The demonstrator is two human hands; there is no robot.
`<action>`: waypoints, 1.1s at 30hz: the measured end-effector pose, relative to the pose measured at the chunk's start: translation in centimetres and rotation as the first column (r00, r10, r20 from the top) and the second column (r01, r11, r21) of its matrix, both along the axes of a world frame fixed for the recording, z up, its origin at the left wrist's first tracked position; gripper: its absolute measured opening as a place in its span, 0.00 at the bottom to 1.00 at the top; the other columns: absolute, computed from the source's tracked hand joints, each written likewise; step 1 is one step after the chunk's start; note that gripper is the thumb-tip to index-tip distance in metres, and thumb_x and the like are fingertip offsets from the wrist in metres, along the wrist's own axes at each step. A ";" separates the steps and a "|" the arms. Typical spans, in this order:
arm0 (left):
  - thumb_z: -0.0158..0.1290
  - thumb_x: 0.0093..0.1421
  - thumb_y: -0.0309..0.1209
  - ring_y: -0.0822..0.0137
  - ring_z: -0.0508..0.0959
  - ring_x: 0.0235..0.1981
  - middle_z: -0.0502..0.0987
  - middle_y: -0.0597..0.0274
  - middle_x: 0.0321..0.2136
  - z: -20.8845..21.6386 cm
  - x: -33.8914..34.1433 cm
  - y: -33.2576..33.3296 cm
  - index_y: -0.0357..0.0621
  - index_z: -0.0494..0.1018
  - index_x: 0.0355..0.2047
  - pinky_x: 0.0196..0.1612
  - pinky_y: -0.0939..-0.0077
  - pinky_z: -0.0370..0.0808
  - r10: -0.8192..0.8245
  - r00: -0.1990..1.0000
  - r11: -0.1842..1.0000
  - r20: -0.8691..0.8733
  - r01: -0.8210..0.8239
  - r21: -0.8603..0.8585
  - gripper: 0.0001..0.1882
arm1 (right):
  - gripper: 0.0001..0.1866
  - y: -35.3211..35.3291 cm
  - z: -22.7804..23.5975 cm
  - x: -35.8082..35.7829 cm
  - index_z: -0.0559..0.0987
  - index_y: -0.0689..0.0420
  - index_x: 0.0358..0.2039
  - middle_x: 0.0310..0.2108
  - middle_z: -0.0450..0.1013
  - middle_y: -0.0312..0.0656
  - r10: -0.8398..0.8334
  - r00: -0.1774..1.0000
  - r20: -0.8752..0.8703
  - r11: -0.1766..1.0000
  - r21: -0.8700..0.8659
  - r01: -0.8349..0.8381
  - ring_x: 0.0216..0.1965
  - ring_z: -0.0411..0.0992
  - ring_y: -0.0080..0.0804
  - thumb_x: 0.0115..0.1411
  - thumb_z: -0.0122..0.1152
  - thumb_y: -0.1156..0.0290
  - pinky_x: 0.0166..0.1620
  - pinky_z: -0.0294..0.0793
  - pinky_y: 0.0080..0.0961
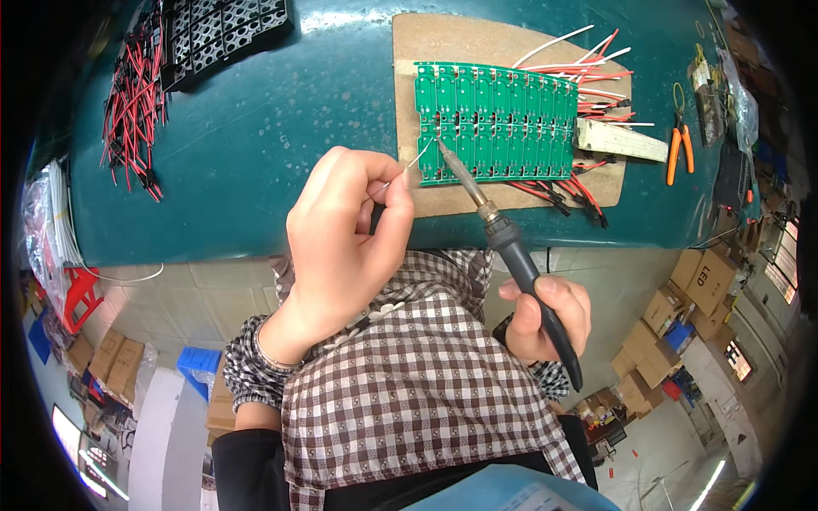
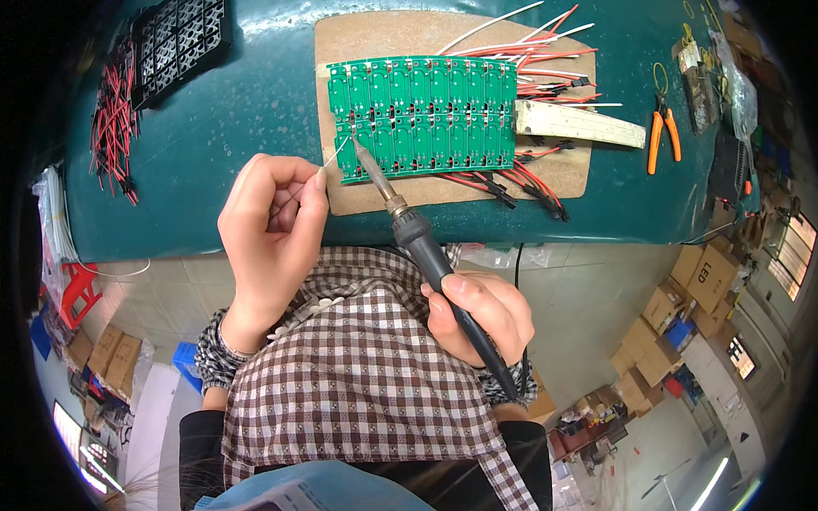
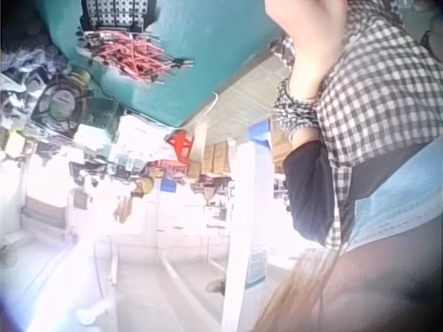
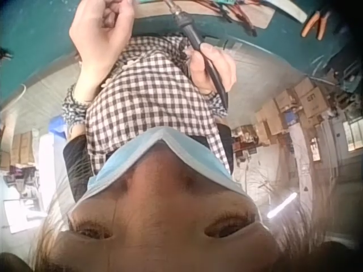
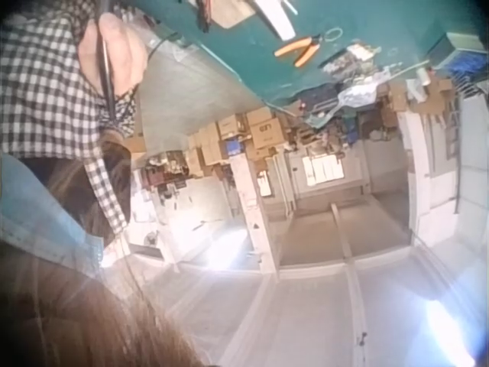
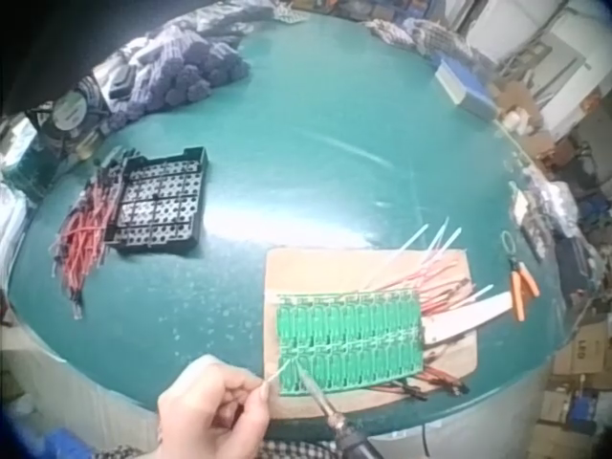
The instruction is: The person solders wires onto a printed circuit board using a soldering iron and solder wire, holding the wires with pliers.
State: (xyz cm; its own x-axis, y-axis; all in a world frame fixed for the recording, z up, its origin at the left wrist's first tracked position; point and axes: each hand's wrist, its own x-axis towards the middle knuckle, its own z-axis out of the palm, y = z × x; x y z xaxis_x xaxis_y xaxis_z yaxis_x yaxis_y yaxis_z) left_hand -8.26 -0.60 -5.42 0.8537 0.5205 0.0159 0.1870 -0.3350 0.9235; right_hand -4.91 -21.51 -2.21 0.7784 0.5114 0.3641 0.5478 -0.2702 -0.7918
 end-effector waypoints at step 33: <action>0.56 0.53 0.18 0.83 0.58 0.17 0.68 0.68 0.22 0.8 1.3 -0.1 0.37 0.72 0.26 0.18 0.86 0.54 -0.055 0.998 0.998 0.022 0.054 0.022 0.04 | 0.15 -0.1 -0.4 0.1 0.73 0.68 0.41 0.28 0.73 0.49 -0.073 0.996 0.055 0.997 0.045 0.070 0.24 0.77 0.35 0.53 0.63 0.81 0.26 0.79 0.25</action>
State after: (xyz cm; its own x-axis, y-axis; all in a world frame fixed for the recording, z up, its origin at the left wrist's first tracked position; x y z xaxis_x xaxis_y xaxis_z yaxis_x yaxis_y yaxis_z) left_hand -6.92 -0.68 -4.59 0.8801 0.4726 0.0461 0.1471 -0.3636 0.9199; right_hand -4.78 -21.57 -2.62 0.7899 0.4381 0.4292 0.5727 -0.2766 -0.7717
